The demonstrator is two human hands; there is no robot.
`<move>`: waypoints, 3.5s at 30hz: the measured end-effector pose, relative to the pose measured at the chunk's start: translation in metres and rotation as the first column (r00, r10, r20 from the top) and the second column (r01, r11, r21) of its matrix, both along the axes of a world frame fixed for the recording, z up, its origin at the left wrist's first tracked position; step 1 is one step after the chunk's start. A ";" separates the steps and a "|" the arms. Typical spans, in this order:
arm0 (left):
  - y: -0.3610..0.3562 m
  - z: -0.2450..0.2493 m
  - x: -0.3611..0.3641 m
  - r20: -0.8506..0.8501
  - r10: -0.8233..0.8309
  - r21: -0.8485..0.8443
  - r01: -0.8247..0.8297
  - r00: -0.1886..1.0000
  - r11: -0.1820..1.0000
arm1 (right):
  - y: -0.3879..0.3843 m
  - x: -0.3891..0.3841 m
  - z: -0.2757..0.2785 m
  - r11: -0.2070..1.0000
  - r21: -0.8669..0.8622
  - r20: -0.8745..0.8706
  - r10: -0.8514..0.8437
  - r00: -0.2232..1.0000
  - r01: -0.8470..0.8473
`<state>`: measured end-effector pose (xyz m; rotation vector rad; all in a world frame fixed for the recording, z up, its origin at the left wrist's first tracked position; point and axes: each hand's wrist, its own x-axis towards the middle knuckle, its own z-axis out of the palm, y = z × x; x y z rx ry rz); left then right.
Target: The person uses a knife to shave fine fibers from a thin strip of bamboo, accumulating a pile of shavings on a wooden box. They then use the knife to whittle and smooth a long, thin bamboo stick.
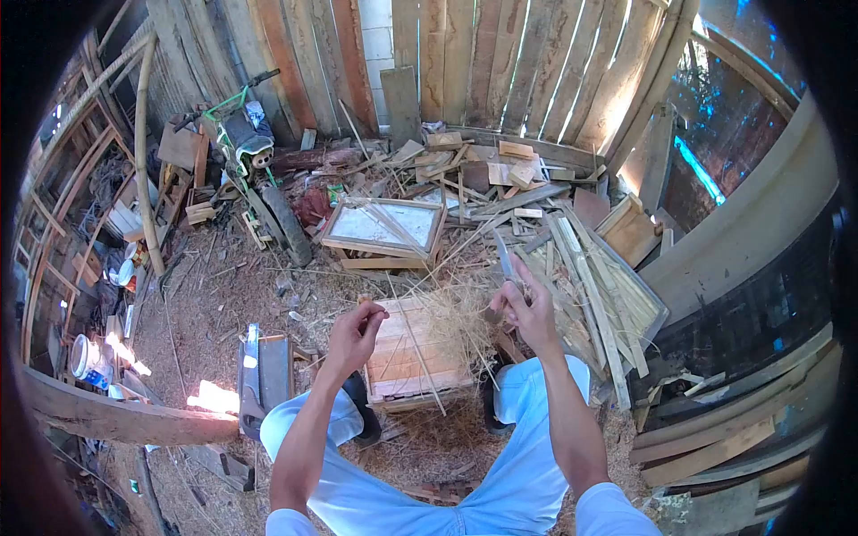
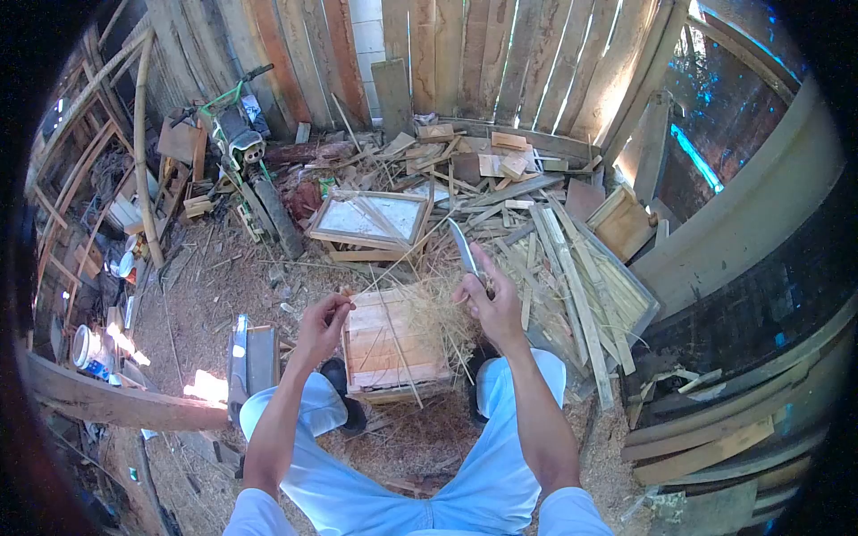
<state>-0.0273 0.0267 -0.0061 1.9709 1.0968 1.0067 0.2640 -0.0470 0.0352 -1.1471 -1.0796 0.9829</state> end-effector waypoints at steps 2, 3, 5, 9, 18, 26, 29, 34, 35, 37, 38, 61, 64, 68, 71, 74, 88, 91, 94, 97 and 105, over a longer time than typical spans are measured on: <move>0.002 -0.001 0.000 0.012 -0.005 -0.031 0.005 1.000 0.999 | 0.001 -0.001 -0.002 1.000 0.006 -0.004 0.014 1.000 -0.014; 0.002 0.000 0.000 0.013 -0.005 -0.032 0.006 1.000 0.999 | 0.001 -0.001 -0.002 0.999 0.015 -0.007 0.028 1.000 -0.028; 0.002 0.002 0.000 0.019 -0.014 0.001 0.014 1.000 1.000 | 0.002 -0.001 -0.004 0.999 0.023 -0.026 0.042 0.999 -0.042; 0.001 0.002 0.000 0.005 -0.012 -0.004 0.012 1.000 1.000 | 0.000 -0.003 0.000 0.998 0.037 -0.050 0.061 0.997 -0.059; -0.002 0.001 0.002 0.039 -0.010 -0.049 0.012 0.999 0.999 | 0.000 0.004 -0.010 0.989 -0.038 -0.080 0.139 0.987 -0.143; -0.004 0.009 0.003 -0.006 -0.021 -0.032 0.021 1.000 0.999 | 0.011 -0.010 -0.026 0.996 0.009 -0.111 -0.087 0.990 0.089; -0.008 0.022 0.002 -0.087 -0.054 -0.120 0.043 0.995 0.992 | 0.002 -0.017 -0.010 0.991 0.010 -0.135 -0.128 0.983 0.131; -0.005 0.012 0.003 -0.037 -0.032 -0.085 0.029 0.999 0.996 | 0.005 -0.015 -0.015 0.987 -0.080 -0.093 -0.147 0.985 0.140; -0.006 0.013 0.003 -0.048 -0.033 -0.102 0.028 0.998 0.994 | 0.007 -0.014 -0.020 0.991 -0.020 -0.063 -0.134 0.989 0.133; -0.004 0.006 0.003 -0.024 -0.030 -0.120 0.027 0.999 0.992 | 0.011 -0.012 -0.027 0.991 0.041 -0.031 -0.123 0.992 0.124; -0.003 0.003 0.003 -0.003 -0.024 -0.138 0.023 1.000 0.990 | 0.013 -0.012 -0.031 0.990 0.091 -0.025 -0.101 0.995 0.103; -0.004 0.004 0.007 0.183 0.025 -0.086 -0.009 0.983 0.996 | 0.004 -0.021 -0.012 0.976 -0.158 -0.058 -0.164 0.985 0.153; -0.003 0.003 0.006 0.177 0.044 -0.113 -0.024 0.983 0.993 | 0.004 -0.021 -0.012 0.978 -0.163 -0.034 -0.135 0.990 0.128; 0.000 0.006 0.000 0.050 0.055 -0.188 -0.044 0.997 0.981 | 0.007 -0.011 -0.028 0.978 -0.200 0.012 -0.059 0.998 0.060; -0.004 0.008 0.003 0.068 0.044 -0.182 -0.031 0.997 0.983 | 0.010 -0.017 -0.033 0.985 -0.157 -0.011 -0.071 0.997 0.069; -0.008 0.015 0.007 0.064 0.048 -0.188 -0.035 0.997 0.982 | 0.013 -0.014 -0.031 0.982 -0.150 0.011 -0.117 0.993 0.117; -0.018 0.015 0.025 0.020 -0.043 -0.047 0.044 0.999 0.998 | 0.005 -0.033 -0.016 0.972 -0.154 -0.300 0.124 0.946 -0.177; -0.023 0.016 0.028 0.046 -0.079 -0.028 0.081 0.996 0.996 | 0.004 -0.034 -0.017 0.967 -0.139 -0.425 0.137 0.895 -0.215; -0.026 0.025 0.024 -0.063 -0.098 -0.004 0.098 0.993 0.995 | 0.003 -0.028 -0.015 0.945 -0.145 -0.538 0.174 0.825 -0.294; -0.029 0.034 0.027 -0.122 -0.069 0.094 0.081 0.990 0.992 | 0.003 -0.026 -0.011 0.932 -0.106 -0.583 0.224 0.781 -0.347; -0.029 0.020 0.039 -0.085 -0.035 0.172 0.050 0.996 0.984 | 0.001 -0.052 -0.020 0.799 -0.247 -0.597 0.321 0.736 -0.549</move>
